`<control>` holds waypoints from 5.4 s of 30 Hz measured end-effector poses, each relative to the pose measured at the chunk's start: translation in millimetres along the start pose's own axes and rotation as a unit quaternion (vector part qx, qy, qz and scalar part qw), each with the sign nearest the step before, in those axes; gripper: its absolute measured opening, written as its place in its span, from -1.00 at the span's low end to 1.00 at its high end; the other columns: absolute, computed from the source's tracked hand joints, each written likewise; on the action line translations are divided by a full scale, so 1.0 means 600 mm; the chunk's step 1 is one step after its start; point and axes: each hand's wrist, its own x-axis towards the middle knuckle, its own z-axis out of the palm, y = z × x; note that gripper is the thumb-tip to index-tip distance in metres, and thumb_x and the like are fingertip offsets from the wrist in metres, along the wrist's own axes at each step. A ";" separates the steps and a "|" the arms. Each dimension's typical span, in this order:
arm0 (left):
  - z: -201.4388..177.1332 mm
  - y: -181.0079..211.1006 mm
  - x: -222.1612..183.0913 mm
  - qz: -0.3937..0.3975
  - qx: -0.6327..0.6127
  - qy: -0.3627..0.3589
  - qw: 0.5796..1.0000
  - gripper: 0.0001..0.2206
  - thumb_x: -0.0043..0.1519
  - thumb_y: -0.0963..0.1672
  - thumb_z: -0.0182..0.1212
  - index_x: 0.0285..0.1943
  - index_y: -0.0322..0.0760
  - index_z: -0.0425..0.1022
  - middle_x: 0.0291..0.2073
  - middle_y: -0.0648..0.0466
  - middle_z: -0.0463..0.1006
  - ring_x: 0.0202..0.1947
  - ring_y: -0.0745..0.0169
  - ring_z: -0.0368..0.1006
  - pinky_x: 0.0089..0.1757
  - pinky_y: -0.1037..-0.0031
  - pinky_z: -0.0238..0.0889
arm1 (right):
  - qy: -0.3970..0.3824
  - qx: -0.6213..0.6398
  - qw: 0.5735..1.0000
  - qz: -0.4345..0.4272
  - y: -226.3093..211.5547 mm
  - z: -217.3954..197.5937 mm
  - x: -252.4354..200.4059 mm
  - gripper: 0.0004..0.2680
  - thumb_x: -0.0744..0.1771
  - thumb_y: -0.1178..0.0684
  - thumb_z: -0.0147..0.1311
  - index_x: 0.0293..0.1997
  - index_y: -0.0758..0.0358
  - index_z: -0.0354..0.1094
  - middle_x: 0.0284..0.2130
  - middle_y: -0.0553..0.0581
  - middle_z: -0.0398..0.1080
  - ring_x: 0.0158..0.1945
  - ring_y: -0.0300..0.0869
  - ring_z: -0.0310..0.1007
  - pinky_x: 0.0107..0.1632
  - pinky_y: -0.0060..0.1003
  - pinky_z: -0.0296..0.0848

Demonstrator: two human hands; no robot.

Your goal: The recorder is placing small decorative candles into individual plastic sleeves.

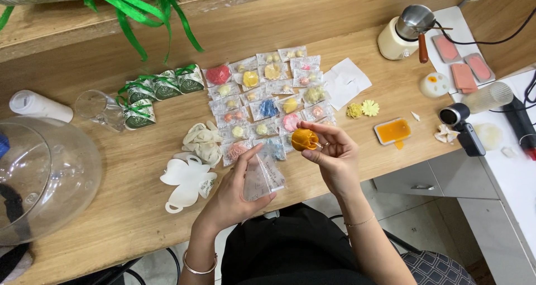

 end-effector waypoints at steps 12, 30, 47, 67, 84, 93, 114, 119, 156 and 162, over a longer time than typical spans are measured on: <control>-0.003 0.003 -0.002 0.017 0.008 0.008 1.000 -0.06 -0.04 -0.02 0.52 0.53 -0.03 -0.01 0.19 -0.24 0.45 0.26 -0.12 0.39 0.13 0.13 0.30 | 0.043 0.177 0.973 0.142 0.003 0.005 0.016 -0.65 0.42 0.04 0.02 0.30 0.48 0.16 0.07 0.40 0.39 0.17 0.12 0.48 0.20 -0.14 0.54; -0.001 0.004 0.005 0.054 0.002 0.027 0.998 0.01 -0.10 -0.12 0.56 0.55 -0.05 -0.04 0.44 -0.11 0.26 0.33 -0.04 0.32 0.25 0.16 0.23 | 0.047 0.301 0.898 0.316 0.043 -0.013 0.000 -0.69 0.41 -0.01 0.04 0.20 0.45 0.27 -0.03 0.35 0.45 -0.04 0.03 0.55 -0.01 -0.21 0.58; 0.016 -0.001 0.022 0.075 0.182 0.102 0.975 -0.01 -0.15 -0.20 0.50 0.52 0.32 0.07 0.01 -0.08 0.20 0.11 -0.13 0.20 0.19 0.10 0.15 | 0.021 0.026 0.965 0.260 -0.001 0.019 -0.018 -0.73 0.29 0.32 0.19 0.10 0.48 0.38 -0.07 0.24 0.51 -0.02 -0.14 0.54 0.08 -0.23 0.54; 0.047 -0.024 0.021 0.054 0.106 0.000 0.993 -0.02 -0.12 -0.19 0.39 0.59 -0.04 0.01 0.14 -0.12 0.15 0.25 -0.17 0.13 0.22 0.11 0.17 | 0.082 -0.083 0.951 0.286 0.094 -0.014 -0.095 -0.79 0.27 0.30 0.25 -0.04 0.46 0.38 -0.22 0.17 0.51 -0.14 -0.22 0.50 -0.05 -0.35 0.51; 0.110 -0.127 0.051 -0.055 -0.353 0.072 0.931 -0.19 0.24 0.04 0.27 0.56 -0.33 -0.12 0.38 -0.24 0.10 0.44 -0.03 0.10 0.27 0.21 0.28 | 0.056 -0.023 0.946 0.317 0.097 -0.037 -0.086 -0.68 0.26 0.20 0.29 0.07 0.48 0.31 -0.10 0.29 0.47 -0.10 -0.11 0.55 -0.04 -0.17 0.60; 0.077 -0.107 0.028 -0.125 -0.510 -0.070 0.848 -0.42 0.11 -0.13 0.42 0.29 -0.48 0.32 0.04 -0.12 0.56 0.02 0.16 0.56 -0.02 0.34 0.53 | -0.117 -0.123 0.942 0.291 0.003 0.018 -0.054 -0.48 0.15 0.07 0.38 0.22 0.15 0.29 -0.02 0.10 0.51 -0.03 -0.21 0.55 0.04 -0.27 0.59; 0.089 -0.068 0.043 0.055 -0.446 0.073 0.890 -0.20 0.09 -0.21 0.44 0.45 -0.37 -0.05 0.10 -0.12 0.41 0.11 0.14 0.48 0.09 0.35 0.48 | 0.057 0.119 0.962 0.239 0.008 -0.019 -0.074 -0.69 0.35 0.09 0.05 0.22 0.36 0.21 0.01 0.26 0.40 0.04 -0.07 0.53 0.00 -0.06 0.64; 0.076 -0.129 0.044 0.024 -0.548 -0.027 0.835 -0.28 0.23 0.00 0.31 0.48 -0.41 0.05 0.10 -0.15 0.45 0.09 0.09 0.48 0.09 0.31 0.48 | 0.030 -0.081 0.981 0.171 0.014 -0.039 -0.084 -0.86 0.31 0.32 0.25 -0.11 0.45 0.37 -0.07 0.26 0.48 -0.03 -0.14 0.53 0.04 -0.21 0.58; 0.107 -0.048 0.073 0.116 -0.330 0.084 0.933 -0.47 0.32 0.04 0.23 0.38 -0.16 0.13 0.00 0.02 0.46 -0.16 0.42 0.52 -0.16 0.56 0.50 | 0.235 0.075 0.958 0.149 0.023 -0.031 -0.090 -0.91 0.42 0.13 0.07 -0.08 0.32 0.32 -0.25 0.07 0.50 -0.21 -0.34 0.48 -0.12 -0.45 0.49; 0.085 -0.019 0.062 0.176 -0.252 -0.105 0.946 -0.26 0.15 -0.06 0.44 0.52 -0.14 0.14 0.41 -0.02 0.28 0.29 0.11 0.39 0.16 0.30 0.34 | 0.238 0.037 0.962 0.133 0.012 -0.018 -0.089 -0.90 0.41 0.13 0.06 -0.07 0.37 0.33 -0.26 0.09 0.50 -0.22 -0.36 0.50 -0.13 -0.47 0.51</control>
